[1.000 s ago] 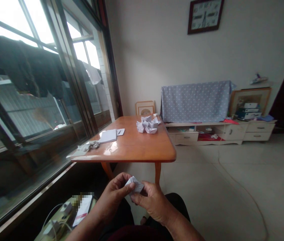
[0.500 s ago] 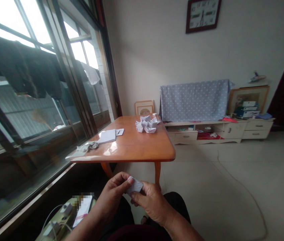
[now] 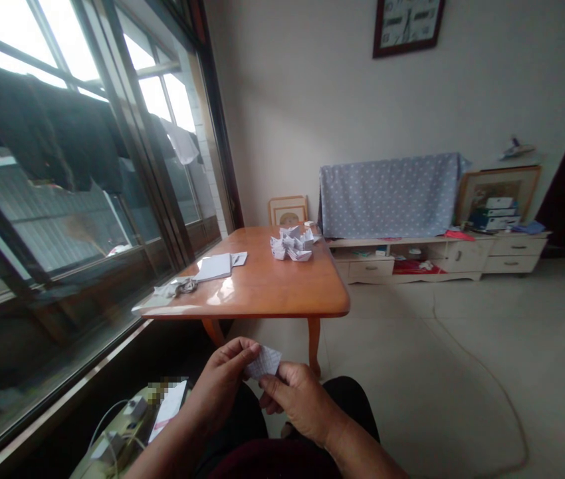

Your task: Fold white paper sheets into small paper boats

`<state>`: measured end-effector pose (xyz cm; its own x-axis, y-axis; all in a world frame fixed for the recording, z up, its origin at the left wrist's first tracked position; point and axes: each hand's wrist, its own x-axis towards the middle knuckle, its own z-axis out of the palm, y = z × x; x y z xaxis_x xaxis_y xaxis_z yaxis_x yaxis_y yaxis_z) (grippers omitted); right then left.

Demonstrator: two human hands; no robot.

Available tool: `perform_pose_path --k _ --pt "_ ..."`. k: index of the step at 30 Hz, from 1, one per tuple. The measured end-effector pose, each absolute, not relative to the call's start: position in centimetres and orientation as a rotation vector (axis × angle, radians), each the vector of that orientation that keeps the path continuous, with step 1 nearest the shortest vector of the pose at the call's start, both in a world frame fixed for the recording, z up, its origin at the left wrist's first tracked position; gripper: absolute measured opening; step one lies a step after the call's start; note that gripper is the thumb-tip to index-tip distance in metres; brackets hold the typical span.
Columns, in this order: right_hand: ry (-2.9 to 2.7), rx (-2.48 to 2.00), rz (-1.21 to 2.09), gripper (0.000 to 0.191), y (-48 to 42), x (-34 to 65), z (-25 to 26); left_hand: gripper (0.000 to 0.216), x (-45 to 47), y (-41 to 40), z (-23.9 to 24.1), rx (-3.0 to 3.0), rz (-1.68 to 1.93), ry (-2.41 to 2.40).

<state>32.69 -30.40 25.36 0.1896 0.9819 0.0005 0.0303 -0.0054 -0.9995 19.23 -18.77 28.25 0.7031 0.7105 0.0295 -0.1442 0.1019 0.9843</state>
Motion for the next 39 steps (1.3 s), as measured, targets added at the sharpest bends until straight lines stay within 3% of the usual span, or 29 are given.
perform_pose_path --k 10,19,27,39 --pt "-1.145 -1.238 1.054 0.047 -30.4 33.0 25.1 0.035 20.2 -19.8 28.2 1.046 0.665 0.474" --pt "-1.069 -1.248 1.023 0.045 -30.4 32.6 24.6 0.032 20.1 -19.1 26.8 1.171 0.76 0.537" --pt "-1.09 -1.262 1.061 0.039 -30.4 33.8 24.6 0.026 19.3 -18.3 27.6 1.261 0.627 0.52" --pt "-1.022 -1.185 1.015 0.045 -29.9 32.5 24.8 0.033 20.1 -19.1 26.2 1.138 0.847 0.568"
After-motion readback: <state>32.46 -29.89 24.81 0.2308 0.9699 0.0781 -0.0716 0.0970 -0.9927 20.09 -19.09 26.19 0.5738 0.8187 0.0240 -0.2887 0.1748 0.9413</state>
